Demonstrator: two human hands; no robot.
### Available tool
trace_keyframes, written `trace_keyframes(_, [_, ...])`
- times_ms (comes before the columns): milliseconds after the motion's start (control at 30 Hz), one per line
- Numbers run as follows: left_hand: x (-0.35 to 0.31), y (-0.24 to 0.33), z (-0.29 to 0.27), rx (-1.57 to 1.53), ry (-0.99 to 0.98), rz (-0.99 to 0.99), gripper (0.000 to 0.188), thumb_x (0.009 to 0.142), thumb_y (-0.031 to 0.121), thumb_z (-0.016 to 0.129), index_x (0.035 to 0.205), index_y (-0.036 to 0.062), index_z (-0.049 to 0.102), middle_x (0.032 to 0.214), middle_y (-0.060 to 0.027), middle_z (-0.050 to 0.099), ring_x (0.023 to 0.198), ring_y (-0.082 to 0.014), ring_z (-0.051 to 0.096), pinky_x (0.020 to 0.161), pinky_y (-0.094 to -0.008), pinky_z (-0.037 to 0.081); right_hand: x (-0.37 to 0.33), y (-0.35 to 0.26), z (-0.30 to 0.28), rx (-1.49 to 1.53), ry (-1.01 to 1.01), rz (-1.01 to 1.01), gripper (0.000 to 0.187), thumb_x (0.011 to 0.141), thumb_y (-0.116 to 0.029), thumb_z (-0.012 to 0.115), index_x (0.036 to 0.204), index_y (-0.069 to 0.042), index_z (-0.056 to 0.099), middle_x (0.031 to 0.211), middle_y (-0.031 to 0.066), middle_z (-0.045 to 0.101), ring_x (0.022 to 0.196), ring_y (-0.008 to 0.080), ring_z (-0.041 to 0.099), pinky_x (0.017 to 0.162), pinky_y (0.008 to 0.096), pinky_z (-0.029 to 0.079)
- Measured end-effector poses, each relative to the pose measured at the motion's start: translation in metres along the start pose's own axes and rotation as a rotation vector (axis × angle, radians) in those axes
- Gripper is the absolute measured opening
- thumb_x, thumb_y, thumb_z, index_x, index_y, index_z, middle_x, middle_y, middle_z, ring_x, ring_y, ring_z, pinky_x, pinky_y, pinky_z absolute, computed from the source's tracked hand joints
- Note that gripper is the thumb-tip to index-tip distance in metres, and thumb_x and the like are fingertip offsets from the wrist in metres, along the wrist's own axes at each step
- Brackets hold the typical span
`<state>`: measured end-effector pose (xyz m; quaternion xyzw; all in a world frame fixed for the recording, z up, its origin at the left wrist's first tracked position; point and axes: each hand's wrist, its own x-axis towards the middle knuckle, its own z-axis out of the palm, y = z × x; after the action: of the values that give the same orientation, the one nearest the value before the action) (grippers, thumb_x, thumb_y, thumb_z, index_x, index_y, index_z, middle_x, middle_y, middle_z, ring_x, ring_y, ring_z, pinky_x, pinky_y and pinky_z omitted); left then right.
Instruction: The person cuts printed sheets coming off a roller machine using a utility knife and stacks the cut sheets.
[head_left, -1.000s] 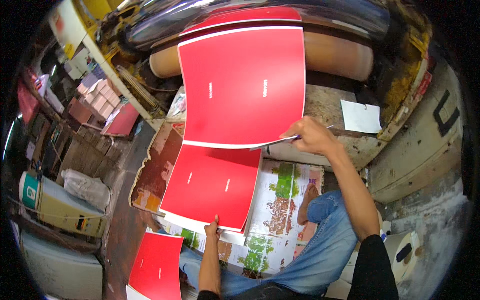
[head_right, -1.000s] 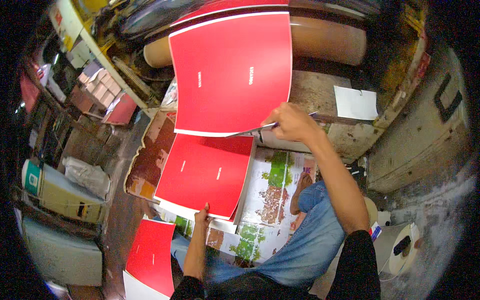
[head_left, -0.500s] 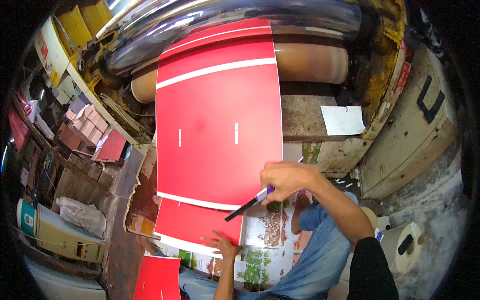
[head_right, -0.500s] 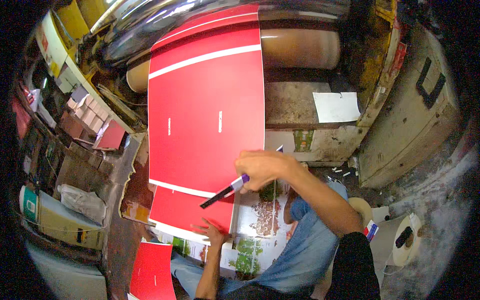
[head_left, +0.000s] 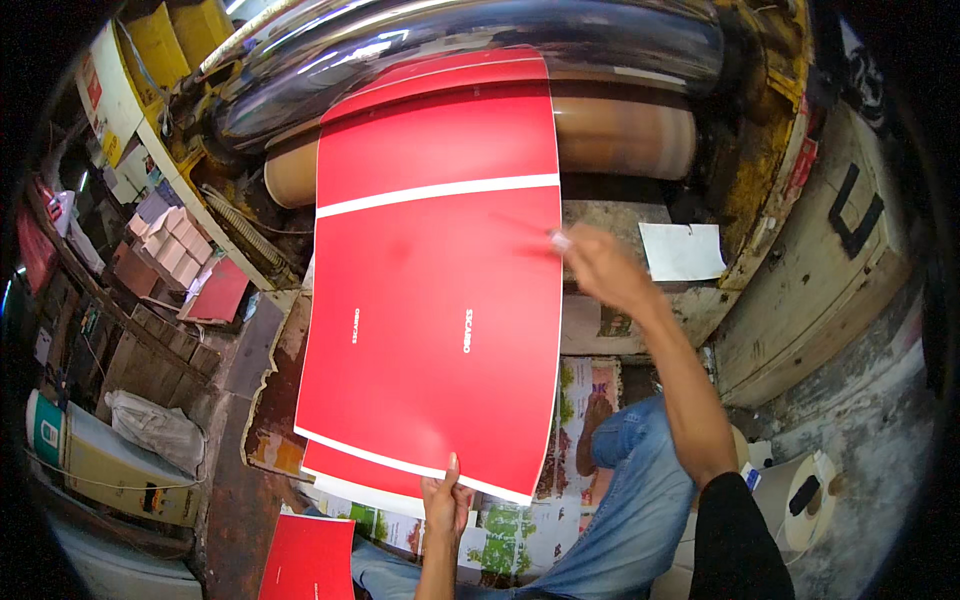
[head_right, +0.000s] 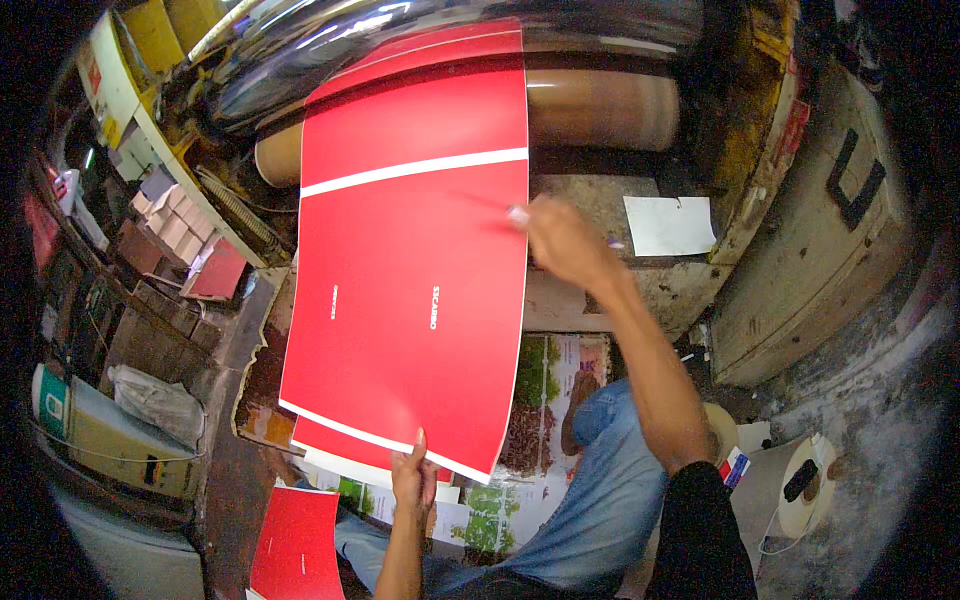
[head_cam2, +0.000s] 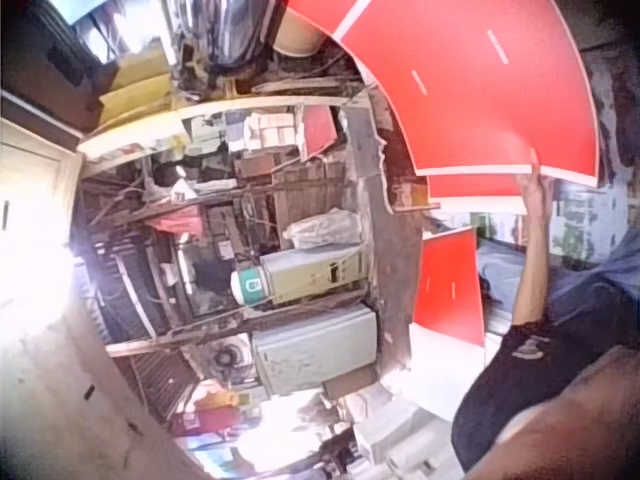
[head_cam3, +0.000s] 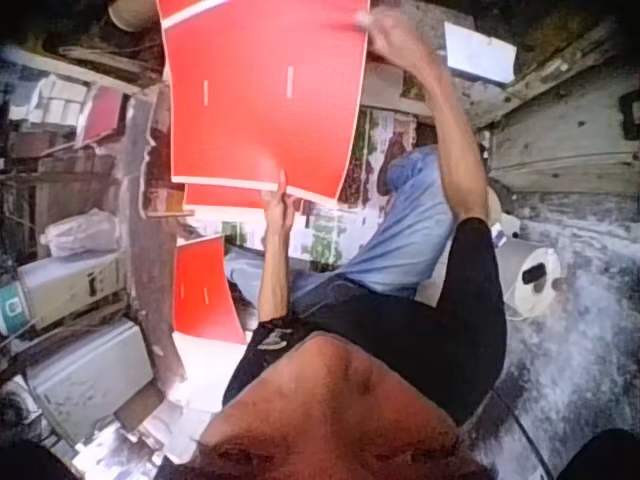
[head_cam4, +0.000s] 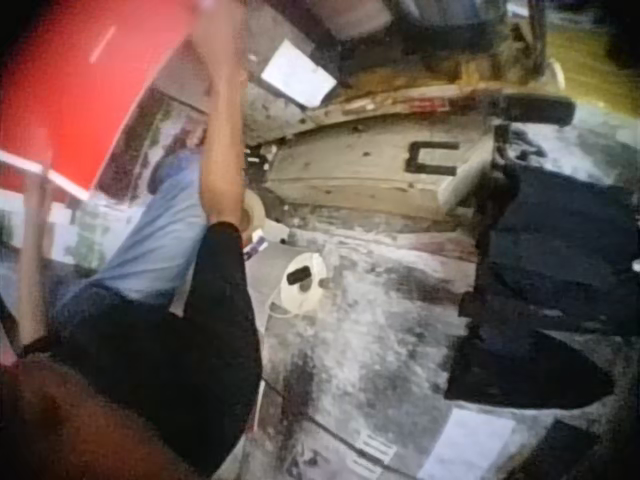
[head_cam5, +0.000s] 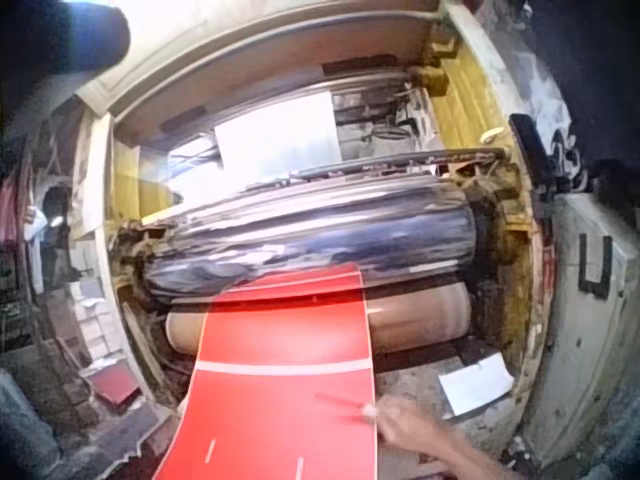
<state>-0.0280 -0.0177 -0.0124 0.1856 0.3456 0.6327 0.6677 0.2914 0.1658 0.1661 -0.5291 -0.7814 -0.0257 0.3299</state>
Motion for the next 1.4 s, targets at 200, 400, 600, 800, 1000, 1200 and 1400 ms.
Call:
trace_keyframes(200, [-0.036, -0.004, -0.006, 0.091, 0.116, -0.038, 0.042, 0.091, 0.010, 0.062, 0.125, 0.0031, 0.038, 0.114, -0.0138, 0.057, 0.090, -0.0238, 0.067, 0.066, -0.0396, 0.064, -0.003, 0.048, -0.015, -0.266, 0.284, -0.034, 0.040, 0.086, -0.003, 0.055, 0.125, -0.010, 0.058, 0.093, 0.0105, 0.060, 0.086, 0.0275, 0.054, 0.076, 0.0417, 0.042])
trace_keyframes(400, [-0.068, 0.005, -0.028, 0.039, 0.174, -0.094, 0.046, 0.092, 0.005, 0.059, 0.131, -0.0013, 0.035, 0.113, -0.0164, 0.058, 0.086, -0.0229, 0.068, 0.061, -0.0360, 0.065, -0.019, 0.074, 0.015, -0.437, 0.287, -0.219, 0.051, 0.082, 0.003, 0.054, 0.130, -0.015, 0.056, 0.101, 0.0110, 0.062, 0.094, 0.0303, 0.055, 0.082, 0.0428, 0.043])
trace_keyframes(600, [-0.096, 0.013, -0.054, -0.009, 0.138, -0.100, 0.046, 0.093, 0.001, 0.054, 0.134, 0.0012, 0.032, 0.113, -0.0172, 0.058, 0.087, -0.0245, 0.068, 0.061, -0.0386, 0.065, -0.024, 0.073, 0.029, -0.120, 0.076, -0.162, 0.052, 0.079, 0.005, 0.052, 0.129, -0.012, 0.056, 0.104, 0.0124, 0.063, 0.096, 0.0323, 0.056, 0.089, 0.0474, 0.043])
trace_keyframes(800, [-0.123, 0.021, -0.053, 0.040, 0.229, -0.188, 0.039, 0.092, 0.003, 0.058, 0.127, -0.0010, 0.042, 0.108, -0.0170, 0.060, 0.080, -0.0230, 0.068, 0.057, -0.0352, 0.063, -0.031, 0.059, 0.027, 0.052, 0.081, -0.143, 0.043, 0.078, -0.007, 0.065, 0.120, -0.008, 0.059, 0.098, 0.0151, 0.063, 0.076, 0.0302, 0.062, 0.068, 0.0393, 0.053])
trace_keyframes(1000, [-0.152, 0.023, -0.090, 0.114, 0.231, -0.180, 0.046, 0.094, 0.006, 0.055, 0.134, 0.0015, 0.032, 0.122, -0.0168, 0.055, 0.105, -0.0293, 0.062, 0.084, -0.0515, 0.058, -0.032, 0.015, 0.007, -0.179, 0.044, -0.335, 0.053, 0.070, 0.001, 0.066, 0.122, -0.011, 0.056, 0.110, 0.0100, 0.059, 0.079, 0.0271, 0.064, 0.063, 0.0370, 0.056])
trace_keyframes(1200, [-0.167, 0.018, -0.099, 0.168, 0.265, -0.187, 0.042, 0.094, 0.006, 0.055, 0.131, 0.0020, 0.037, 0.115, -0.0145, 0.059, 0.097, -0.0275, 0.066, 0.069, -0.0437, 0.063, 0.013, 0.013, 0.012, 0.277, -0.397, -0.373, 0.029, 0.061, 0.005, 0.062, 0.087, -0.005, 0.071, 0.077, 0.0156, 0.067, 0.070, 0.0329, 0.064, 0.064, 0.0405, 0.051])
trace_keyframes(1400, [-0.189, 0.057, -0.154, 0.444, 0.394, -0.265, 0.041, 0.090, 0.008, 0.063, 0.126, 0.0008, 0.045, 0.093, -0.0100, 0.067, 0.070, -0.0168, 0.068, 0.046, -0.0246, 0.057, 0.026, -0.013, -0.005, 0.221, -0.206, -0.236, 0.014, 0.076, -0.011, 0.072, 0.084, -0.001, 0.068, 0.065, 0.0234, 0.056, 0.050, 0.0257, 0.049, 0.052, 0.0372, 0.039])
